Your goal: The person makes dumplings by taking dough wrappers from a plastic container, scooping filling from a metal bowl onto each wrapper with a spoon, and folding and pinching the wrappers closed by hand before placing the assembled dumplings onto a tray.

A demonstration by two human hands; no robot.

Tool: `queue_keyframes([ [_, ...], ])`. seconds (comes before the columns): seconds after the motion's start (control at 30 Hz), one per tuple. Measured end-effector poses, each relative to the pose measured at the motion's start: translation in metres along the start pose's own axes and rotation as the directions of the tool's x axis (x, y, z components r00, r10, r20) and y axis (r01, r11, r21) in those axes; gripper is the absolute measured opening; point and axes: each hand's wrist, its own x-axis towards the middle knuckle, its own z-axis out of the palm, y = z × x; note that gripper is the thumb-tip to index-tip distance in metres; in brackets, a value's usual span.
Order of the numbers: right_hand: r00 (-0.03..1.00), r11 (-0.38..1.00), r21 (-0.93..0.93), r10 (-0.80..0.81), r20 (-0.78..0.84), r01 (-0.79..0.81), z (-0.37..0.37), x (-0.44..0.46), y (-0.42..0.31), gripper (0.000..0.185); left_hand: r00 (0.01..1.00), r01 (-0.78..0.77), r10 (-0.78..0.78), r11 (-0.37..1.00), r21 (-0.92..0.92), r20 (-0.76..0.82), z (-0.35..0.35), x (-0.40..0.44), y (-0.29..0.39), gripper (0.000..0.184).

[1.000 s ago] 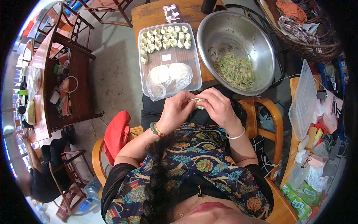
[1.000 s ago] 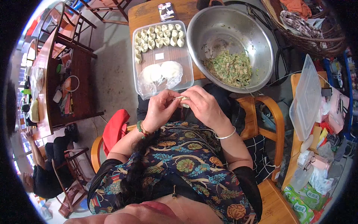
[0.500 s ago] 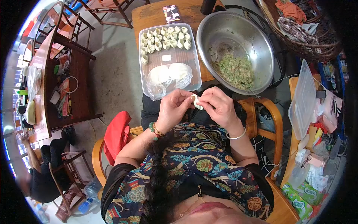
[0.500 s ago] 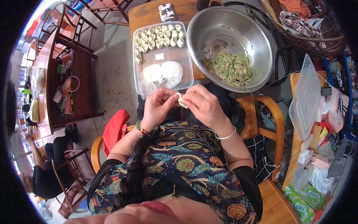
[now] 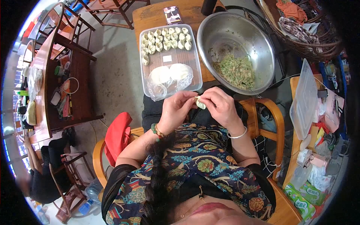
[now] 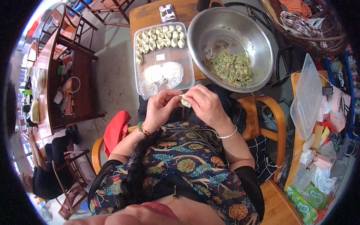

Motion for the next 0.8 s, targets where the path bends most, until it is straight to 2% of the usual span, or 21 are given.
queue_keyframes([
  [0.03,1.000,1.000,-0.002,-0.009,0.006,0.009,0.000,0.000,-0.001,0.012,0.999,0.018,-0.023,0.990,-0.139,-0.032,0.001,0.000,-0.001,0.011],
  [0.07,1.000,1.000,-0.001,-0.009,0.006,0.009,0.000,0.001,-0.002,0.012,0.999,0.019,-0.023,0.990,-0.138,-0.033,0.000,0.000,-0.001,0.011],
  [0.13,0.999,0.999,0.005,-0.037,0.037,0.037,0.001,0.002,-0.003,0.012,0.998,0.050,-0.050,0.999,-0.014,-0.036,-0.004,0.001,-0.002,0.012],
  [0.17,0.999,0.999,0.004,-0.036,0.036,0.036,0.002,0.002,-0.004,0.012,0.998,0.051,-0.051,0.999,-0.013,-0.034,-0.005,0.000,-0.002,0.012],
  [0.23,0.995,0.991,0.084,0.099,0.025,-0.101,0.005,0.002,-0.007,0.012,0.999,-0.025,0.029,0.990,0.142,-0.027,-0.006,-0.001,-0.003,0.013],
  [0.37,0.992,0.988,0.097,0.121,0.017,-0.122,0.006,0.002,-0.004,0.013,0.991,-0.124,0.132,0.971,0.202,-0.030,-0.005,-0.005,-0.009,0.014],
  [0.43,1.000,1.000,0.016,-0.012,-0.018,0.013,0.006,0.003,0.001,0.013,0.995,-0.095,0.094,0.978,0.186,0.012,-0.006,-0.007,-0.010,0.019],
  [0.47,1.000,1.000,0.014,-0.010,-0.022,0.010,0.005,0.002,0.001,0.013,0.995,-0.095,0.094,0.978,0.187,0.017,-0.006,-0.007,-0.010,0.019],
  [0.53,0.999,1.000,-0.027,-0.014,-0.032,0.013,0.003,0.002,0.000,0.017,0.998,-0.002,0.004,0.999,-0.035,0.057,-0.004,-0.008,-0.005,0.030],
  [0.57,0.999,1.000,-0.027,-0.014,-0.032,0.013,0.002,0.003,0.000,0.017,0.998,-0.002,0.004,0.999,-0.036,0.057,-0.003,-0.007,-0.002,0.030],
  [0.6,0.999,1.000,-0.019,-0.005,-0.037,0.004,0.002,0.003,-0.001,0.015,0.984,0.171,-0.149,0.941,-0.292,0.096,-0.002,-0.004,0.004,0.040],
  [0.63,0.999,1.000,-0.011,0.003,-0.041,-0.003,0.001,0.004,-0.002,0.014,0.944,0.330,-0.282,0.789,-0.518,0.172,-0.001,-0.002,0.007,0.050],
  [0.67,0.999,1.000,-0.012,-0.001,-0.039,0.000,0.001,0.004,-0.001,0.014,0.945,0.326,-0.279,0.789,-0.520,0.170,-0.002,0.000,0.006,0.050],
  [0.73,0.999,0.999,-0.006,0.046,-0.009,-0.046,0.002,0.002,0.002,0.013,0.873,0.480,-0.273,0.625,-0.616,0.403,-0.004,0.004,0.006,0.068],
  [0.8,0.997,0.997,0.032,0.071,-0.002,-0.071,0.002,0.002,0.002,0.015,0.870,0.487,-0.289,0.622,-0.613,0.399,-0.003,0.003,0.005,0.074],
])
